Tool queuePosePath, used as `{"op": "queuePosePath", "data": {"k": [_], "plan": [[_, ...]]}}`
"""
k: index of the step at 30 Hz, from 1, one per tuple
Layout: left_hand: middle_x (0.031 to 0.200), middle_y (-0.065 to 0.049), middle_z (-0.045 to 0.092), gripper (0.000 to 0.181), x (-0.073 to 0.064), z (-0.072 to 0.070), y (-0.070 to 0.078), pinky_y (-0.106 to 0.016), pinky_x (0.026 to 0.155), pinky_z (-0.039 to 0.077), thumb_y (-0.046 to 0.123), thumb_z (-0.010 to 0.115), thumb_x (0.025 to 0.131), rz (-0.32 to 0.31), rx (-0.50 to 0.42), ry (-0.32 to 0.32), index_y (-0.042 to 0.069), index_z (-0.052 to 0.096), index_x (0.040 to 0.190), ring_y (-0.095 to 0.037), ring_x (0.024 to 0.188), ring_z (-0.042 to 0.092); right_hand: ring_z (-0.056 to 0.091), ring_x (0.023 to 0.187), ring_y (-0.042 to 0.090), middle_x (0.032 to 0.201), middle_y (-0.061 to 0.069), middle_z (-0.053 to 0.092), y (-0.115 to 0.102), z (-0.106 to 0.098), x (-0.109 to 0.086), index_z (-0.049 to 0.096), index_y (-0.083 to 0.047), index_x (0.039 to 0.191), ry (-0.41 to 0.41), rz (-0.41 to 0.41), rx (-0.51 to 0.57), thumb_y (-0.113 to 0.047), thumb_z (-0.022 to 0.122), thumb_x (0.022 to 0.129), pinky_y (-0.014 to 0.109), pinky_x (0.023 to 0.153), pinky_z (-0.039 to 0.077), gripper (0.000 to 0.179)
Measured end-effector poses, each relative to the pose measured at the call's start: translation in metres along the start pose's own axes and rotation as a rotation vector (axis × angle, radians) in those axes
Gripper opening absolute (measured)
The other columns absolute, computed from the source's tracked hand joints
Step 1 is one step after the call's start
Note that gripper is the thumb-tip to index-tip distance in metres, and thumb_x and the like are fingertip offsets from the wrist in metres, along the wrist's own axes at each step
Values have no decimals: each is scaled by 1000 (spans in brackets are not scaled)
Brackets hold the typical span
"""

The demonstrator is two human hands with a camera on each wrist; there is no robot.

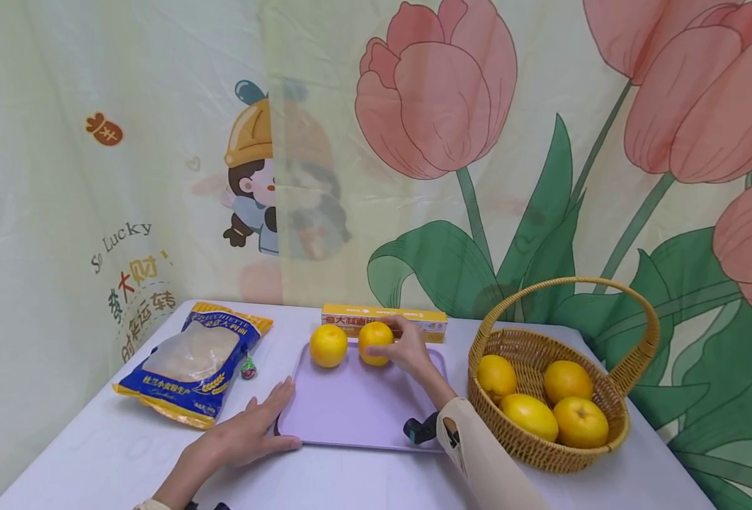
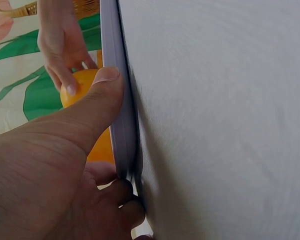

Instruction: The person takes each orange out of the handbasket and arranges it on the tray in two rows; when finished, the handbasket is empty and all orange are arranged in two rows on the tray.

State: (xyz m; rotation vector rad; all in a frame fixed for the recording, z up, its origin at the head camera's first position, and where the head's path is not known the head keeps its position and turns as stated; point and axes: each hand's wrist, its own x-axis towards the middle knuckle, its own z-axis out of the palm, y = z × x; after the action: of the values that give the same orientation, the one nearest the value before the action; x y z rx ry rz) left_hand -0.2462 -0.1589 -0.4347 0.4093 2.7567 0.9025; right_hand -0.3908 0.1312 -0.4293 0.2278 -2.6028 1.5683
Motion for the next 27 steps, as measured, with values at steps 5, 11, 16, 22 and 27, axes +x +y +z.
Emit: {"op": "queuePosePath", "data": {"k": [5, 11, 16, 22, 27], "plan": [[175, -27, 25, 98, -3, 3, -1, -69, 131, 13, 37, 84, 94, -1, -4, -7, -7, 33, 165, -43, 163, 21, 64, 126, 38, 138, 16, 70, 0, 4, -3, 68, -7, 142, -31, 18, -9, -12, 97, 80, 54, 113, 54, 69], [176, -26, 22, 98, -3, 0, -2, -68, 132, 12, 38, 83, 96, -14, -7, -10, -6, 30, 166, -42, 164, 19, 63, 125, 37, 138, 14, 70, -4, 5, 0, 68, -9, 144, -64, -9, -32, -13, 96, 80, 54, 112, 54, 70], [176, -26, 20, 99, -1, -5, -1, -68, 132, 11, 39, 82, 96, -14, 3, -16, -6, 29, 167, -43, 164, 17, 63, 125, 38, 139, 15, 69, -8, 3, 4, 67, -9, 145, -75, -21, -39, -13, 96, 81, 54, 112, 54, 71], [177, -25, 19, 100, -1, -6, 1, -67, 132, 10, 40, 81, 97, -11, 3, -33, -5, 27, 168, -42, 165, 17, 61, 128, 39, 143, 16, 67, -9, 0, 3, 64, -9, 148, -88, -9, -55, -14, 96, 82, 55, 114, 52, 74], [177, -25, 19, 100, -1, -5, 2, -67, 132, 11, 38, 82, 97, -11, 2, -37, -5, 26, 168, -42, 165, 17, 61, 128, 40, 145, 18, 66, -8, 1, 1, 61, -7, 151, -85, -19, -74, -14, 96, 82, 55, 114, 52, 78]]}}
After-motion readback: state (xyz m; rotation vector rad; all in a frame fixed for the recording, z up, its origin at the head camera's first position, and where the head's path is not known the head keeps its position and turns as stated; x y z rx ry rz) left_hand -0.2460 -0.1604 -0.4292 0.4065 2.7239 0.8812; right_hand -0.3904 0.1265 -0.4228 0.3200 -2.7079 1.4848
